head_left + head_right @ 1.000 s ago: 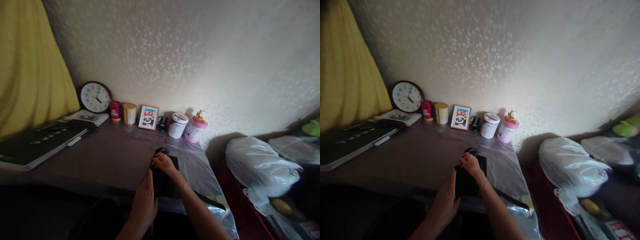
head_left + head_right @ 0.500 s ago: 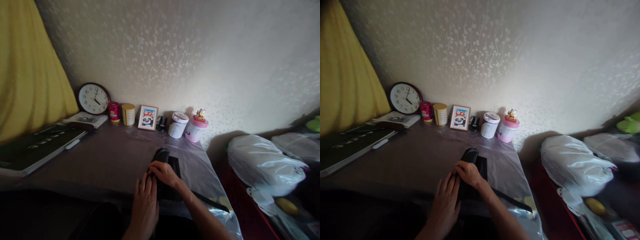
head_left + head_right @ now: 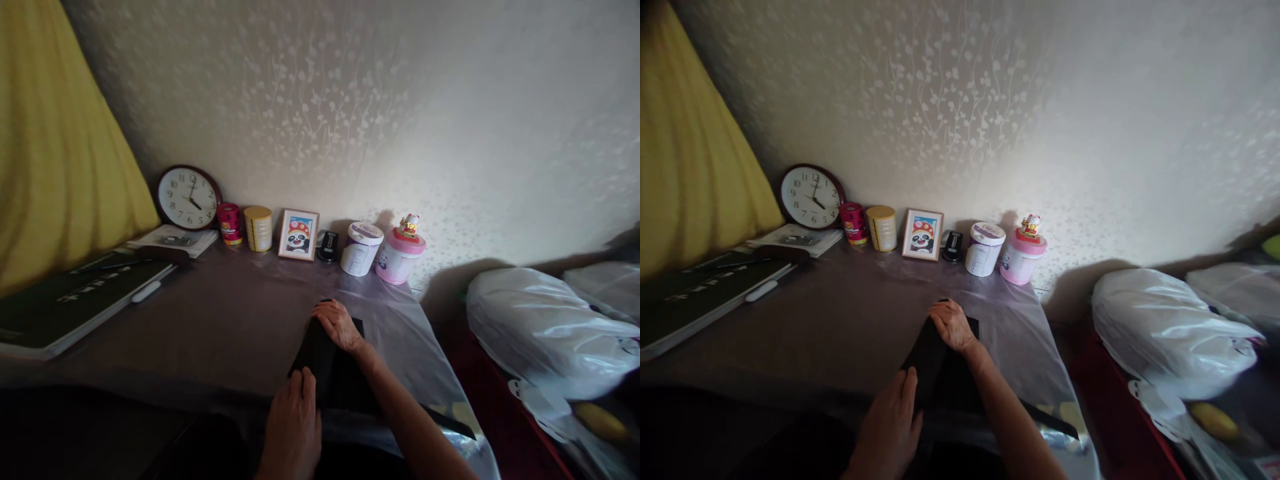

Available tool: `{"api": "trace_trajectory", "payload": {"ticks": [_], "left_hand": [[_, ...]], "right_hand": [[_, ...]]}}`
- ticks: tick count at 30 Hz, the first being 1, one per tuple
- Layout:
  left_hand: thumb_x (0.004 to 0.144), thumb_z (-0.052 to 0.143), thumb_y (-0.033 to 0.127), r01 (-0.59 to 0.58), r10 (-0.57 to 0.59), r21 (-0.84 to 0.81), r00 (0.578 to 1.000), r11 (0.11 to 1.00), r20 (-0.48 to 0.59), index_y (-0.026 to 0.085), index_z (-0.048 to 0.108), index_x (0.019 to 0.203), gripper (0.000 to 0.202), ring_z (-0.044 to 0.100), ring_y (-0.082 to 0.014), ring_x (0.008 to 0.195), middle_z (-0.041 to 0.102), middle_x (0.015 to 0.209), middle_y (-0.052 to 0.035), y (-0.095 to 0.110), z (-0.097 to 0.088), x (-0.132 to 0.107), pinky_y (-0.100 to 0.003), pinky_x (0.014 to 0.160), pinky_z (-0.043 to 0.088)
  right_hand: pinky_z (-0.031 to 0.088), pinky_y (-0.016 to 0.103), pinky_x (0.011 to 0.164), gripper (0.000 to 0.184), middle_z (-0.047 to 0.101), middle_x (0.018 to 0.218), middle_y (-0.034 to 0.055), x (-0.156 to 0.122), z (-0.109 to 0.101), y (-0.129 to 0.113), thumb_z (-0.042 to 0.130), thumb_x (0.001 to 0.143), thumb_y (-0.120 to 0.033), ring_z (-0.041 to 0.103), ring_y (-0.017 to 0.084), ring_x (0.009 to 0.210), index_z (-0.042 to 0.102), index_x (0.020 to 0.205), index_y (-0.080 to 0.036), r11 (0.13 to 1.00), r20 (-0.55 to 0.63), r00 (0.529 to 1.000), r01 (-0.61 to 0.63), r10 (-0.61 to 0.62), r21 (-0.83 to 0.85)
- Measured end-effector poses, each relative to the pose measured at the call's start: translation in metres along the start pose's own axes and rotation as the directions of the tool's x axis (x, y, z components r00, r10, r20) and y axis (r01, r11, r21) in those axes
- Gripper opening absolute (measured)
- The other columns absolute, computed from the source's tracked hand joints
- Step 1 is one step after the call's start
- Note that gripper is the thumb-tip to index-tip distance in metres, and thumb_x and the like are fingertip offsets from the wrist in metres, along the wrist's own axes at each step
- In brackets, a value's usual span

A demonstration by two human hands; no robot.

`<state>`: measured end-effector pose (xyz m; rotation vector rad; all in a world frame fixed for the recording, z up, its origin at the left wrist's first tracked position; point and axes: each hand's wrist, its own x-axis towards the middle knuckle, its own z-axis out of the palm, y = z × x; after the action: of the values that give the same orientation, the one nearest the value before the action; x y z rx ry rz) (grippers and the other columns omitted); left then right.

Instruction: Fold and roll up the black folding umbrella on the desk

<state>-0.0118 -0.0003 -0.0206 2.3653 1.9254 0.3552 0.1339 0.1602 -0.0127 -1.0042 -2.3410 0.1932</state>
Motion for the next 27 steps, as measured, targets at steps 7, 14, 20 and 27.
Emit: {"api": "trace_trajectory", "payload": {"ticks": [7,14,20,27], "left_hand": [[0.078,0.044,0.006,-0.010,0.010,-0.009,1.000,1.000,0.015,0.009,0.046,0.125,0.047,0.057,-0.0229,0.104,0.056,0.119,-0.0161,0.000,0.000,0.001,-0.033,0.086,0.048],[0.079,0.045,0.007,-0.030,0.032,0.033,0.997,0.999,-0.076,0.009,0.046,0.123,0.045,0.056,-0.0248,0.104,0.056,0.119,-0.0164,-0.002,0.005,-0.002,-0.036,0.085,0.048],[0.080,0.043,0.007,0.025,-0.025,0.012,0.999,1.000,0.034,0.013,0.045,0.125,0.046,0.055,-0.0233,0.105,0.055,0.120,-0.0123,0.004,-0.012,0.000,-0.031,0.079,0.050],[0.082,0.037,0.005,0.038,-0.034,-0.054,0.997,0.998,0.070,0.013,0.040,0.126,0.045,0.062,-0.0166,0.091,0.049,0.126,-0.0146,0.006,-0.014,-0.001,-0.024,0.071,0.051]], "right_hand": [[0.041,0.037,0.094,0.030,0.066,0.106,0.0080,0.012,-0.010,0.017,0.036,0.093,-0.027,0.058,0.018,0.104,0.063,0.103,-0.020,0.970,-0.176,0.964,-0.219,0.199,-0.103],[0.030,0.041,0.104,0.027,0.067,0.104,0.0027,-0.025,-0.006,-0.042,0.038,0.093,-0.024,0.052,0.016,0.113,0.064,0.101,-0.023,0.998,-0.097,0.993,-0.066,0.064,-0.014],[0.035,0.041,0.101,0.029,0.063,0.115,0.0098,-0.007,-0.001,0.000,0.039,0.090,-0.020,0.052,0.020,0.114,0.061,0.109,-0.017,0.948,-0.202,0.937,-0.307,0.285,-0.086],[0.045,0.039,0.088,0.030,0.065,0.104,0.0104,-0.059,-0.036,0.029,0.042,0.084,-0.031,0.059,0.023,0.099,0.062,0.102,-0.018,0.735,-0.308,0.674,-0.660,0.671,0.158]]}}
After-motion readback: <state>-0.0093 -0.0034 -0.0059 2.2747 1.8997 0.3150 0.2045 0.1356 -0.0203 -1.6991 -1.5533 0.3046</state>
